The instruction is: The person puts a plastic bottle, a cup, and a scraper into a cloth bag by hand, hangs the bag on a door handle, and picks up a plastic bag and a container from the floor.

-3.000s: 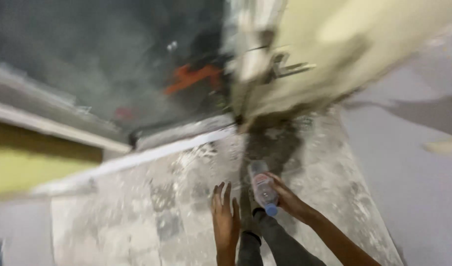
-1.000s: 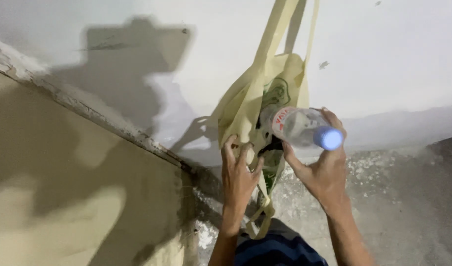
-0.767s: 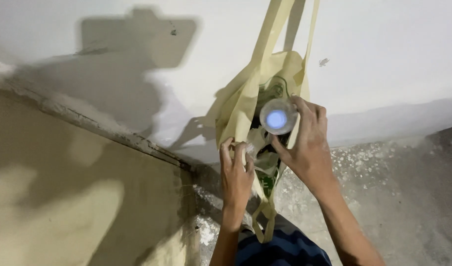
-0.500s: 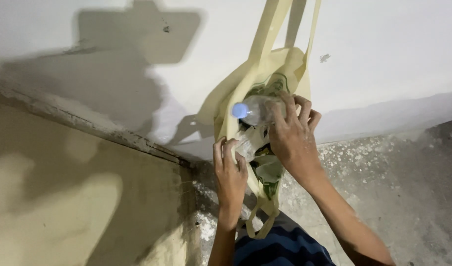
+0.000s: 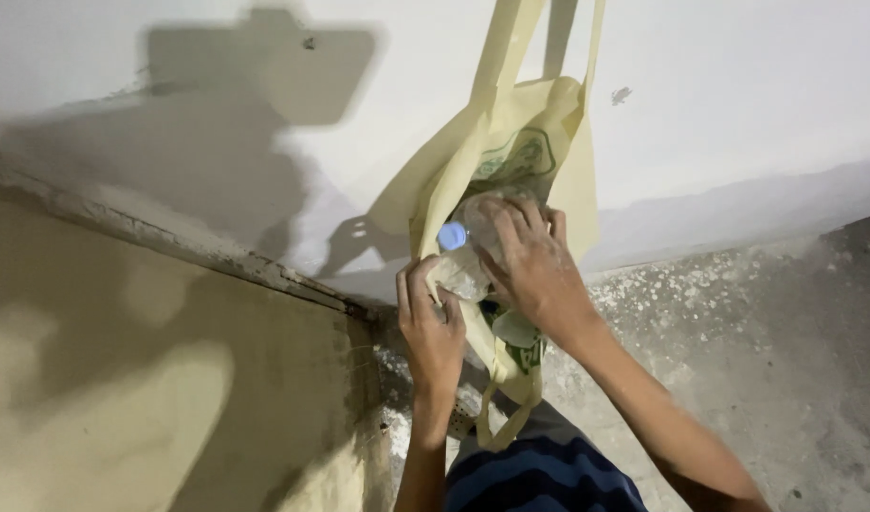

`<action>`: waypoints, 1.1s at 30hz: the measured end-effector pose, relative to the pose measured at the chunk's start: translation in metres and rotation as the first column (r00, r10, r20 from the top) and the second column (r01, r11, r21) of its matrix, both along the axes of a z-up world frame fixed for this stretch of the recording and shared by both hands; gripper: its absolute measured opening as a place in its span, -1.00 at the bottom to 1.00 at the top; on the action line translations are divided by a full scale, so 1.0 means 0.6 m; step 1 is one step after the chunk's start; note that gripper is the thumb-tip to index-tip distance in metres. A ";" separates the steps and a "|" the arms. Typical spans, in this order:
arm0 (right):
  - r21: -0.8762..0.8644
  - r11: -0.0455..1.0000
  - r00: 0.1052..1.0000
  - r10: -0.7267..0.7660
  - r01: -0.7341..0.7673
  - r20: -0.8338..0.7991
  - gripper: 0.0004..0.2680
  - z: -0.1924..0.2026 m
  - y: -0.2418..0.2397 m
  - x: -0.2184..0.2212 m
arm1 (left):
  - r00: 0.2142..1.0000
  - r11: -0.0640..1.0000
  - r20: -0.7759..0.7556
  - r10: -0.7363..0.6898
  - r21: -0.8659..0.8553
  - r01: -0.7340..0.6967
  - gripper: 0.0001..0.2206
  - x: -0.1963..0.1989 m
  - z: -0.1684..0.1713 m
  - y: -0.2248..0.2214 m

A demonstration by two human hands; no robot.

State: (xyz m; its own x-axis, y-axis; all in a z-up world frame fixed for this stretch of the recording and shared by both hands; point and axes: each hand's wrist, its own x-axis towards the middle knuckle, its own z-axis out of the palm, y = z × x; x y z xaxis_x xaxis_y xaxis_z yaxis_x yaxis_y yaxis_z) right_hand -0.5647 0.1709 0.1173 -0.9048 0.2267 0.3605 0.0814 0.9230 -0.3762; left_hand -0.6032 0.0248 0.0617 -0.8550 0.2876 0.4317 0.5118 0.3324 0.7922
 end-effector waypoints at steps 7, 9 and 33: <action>0.193 0.981 0.999 0.040 -0.039 -0.002 -0.73 -0.015 0.000 -0.017 | 0.997 1.000 0.071 -0.009 -0.014 0.010 -0.62 0.003 0.007 -0.002; 0.199 0.978 0.995 0.052 -0.069 0.087 -0.68 -0.028 0.000 -0.024 | 0.998 0.999 0.061 -0.013 -0.034 0.015 -0.62 0.004 0.005 -0.004; -0.056 0.984 0.985 -0.172 0.172 -0.002 -0.59 0.021 -0.061 0.179 | 0.955 0.953 -0.146 -0.258 -0.202 0.227 -0.59 0.079 0.062 -0.034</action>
